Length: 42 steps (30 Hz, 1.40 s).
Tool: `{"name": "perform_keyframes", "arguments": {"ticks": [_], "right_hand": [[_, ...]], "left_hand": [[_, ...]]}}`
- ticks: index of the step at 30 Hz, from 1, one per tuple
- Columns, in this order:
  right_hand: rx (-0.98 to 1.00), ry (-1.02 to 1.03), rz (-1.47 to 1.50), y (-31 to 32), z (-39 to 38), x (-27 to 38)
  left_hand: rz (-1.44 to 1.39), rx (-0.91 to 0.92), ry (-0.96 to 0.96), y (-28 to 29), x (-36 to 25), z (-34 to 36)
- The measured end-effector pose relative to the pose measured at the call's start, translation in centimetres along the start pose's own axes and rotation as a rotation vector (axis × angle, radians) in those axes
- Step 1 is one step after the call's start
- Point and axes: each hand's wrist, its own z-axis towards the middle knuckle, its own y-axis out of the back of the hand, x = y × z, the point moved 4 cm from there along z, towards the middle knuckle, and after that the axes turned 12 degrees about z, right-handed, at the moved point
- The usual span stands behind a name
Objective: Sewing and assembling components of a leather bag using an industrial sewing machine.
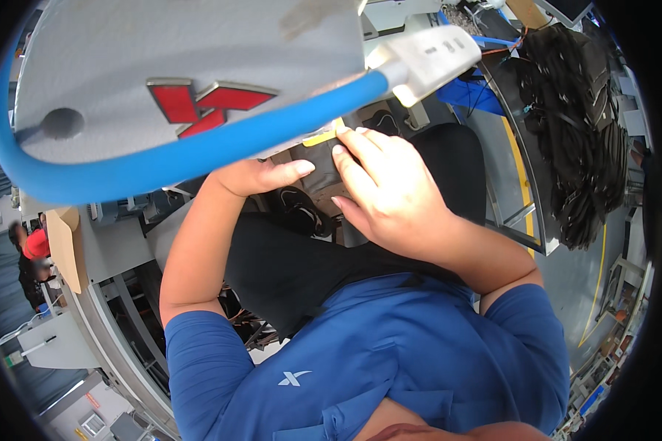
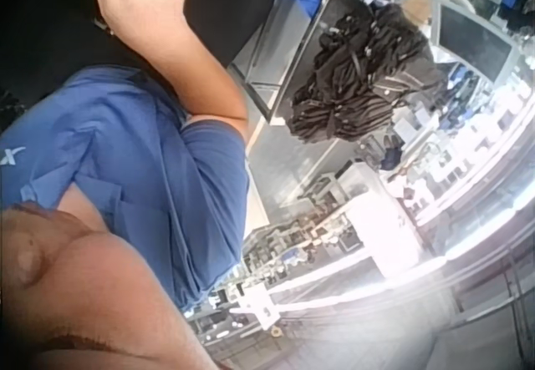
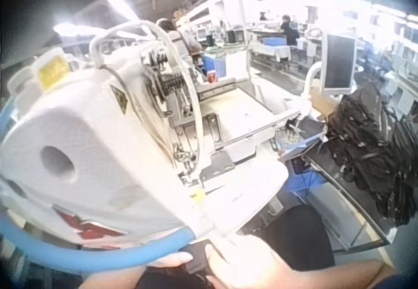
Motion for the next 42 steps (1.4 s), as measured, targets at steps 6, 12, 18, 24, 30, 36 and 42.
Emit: {"name": "perform_keyframes", "arguments": {"ticks": [6, 12, 18, 24, 30, 36, 42], "right_hand": [[0.012, 0.004, 0.002, 0.1, 0.0, 0.2], [-0.286, -0.015, 0.346, 1.6, -1.5, -2.3], [-0.105, -0.587, 0.778, -0.5, -3.3, -5.5], [-0.030, -0.668, 0.914, -1.7, -3.4, -5.0], [-0.045, -0.642, 1.173, -1.5, -3.0, -5.2], [0.019, -0.627, 1.175, 0.0, -3.7, -3.7], [0.320, -0.393, 0.987, 1.5, -3.6, -3.6]], "left_hand": [[0.084, -0.022, 0.099, 0.0, 0.3, -1.1], [0.500, -0.343, 0.172, -1.2, -2.3, -4.3], [0.869, -0.550, -0.084, -5.9, -7.5, -6.3], [0.920, -0.640, -0.111, -7.7, -7.9, -6.4], [0.924, -0.652, -0.094, -7.8, -8.7, -5.8], [0.941, -0.646, -0.156, -8.2, -10.2, -6.5], [1.017, -0.558, -0.326, -9.3, -12.4, -8.4]]}}
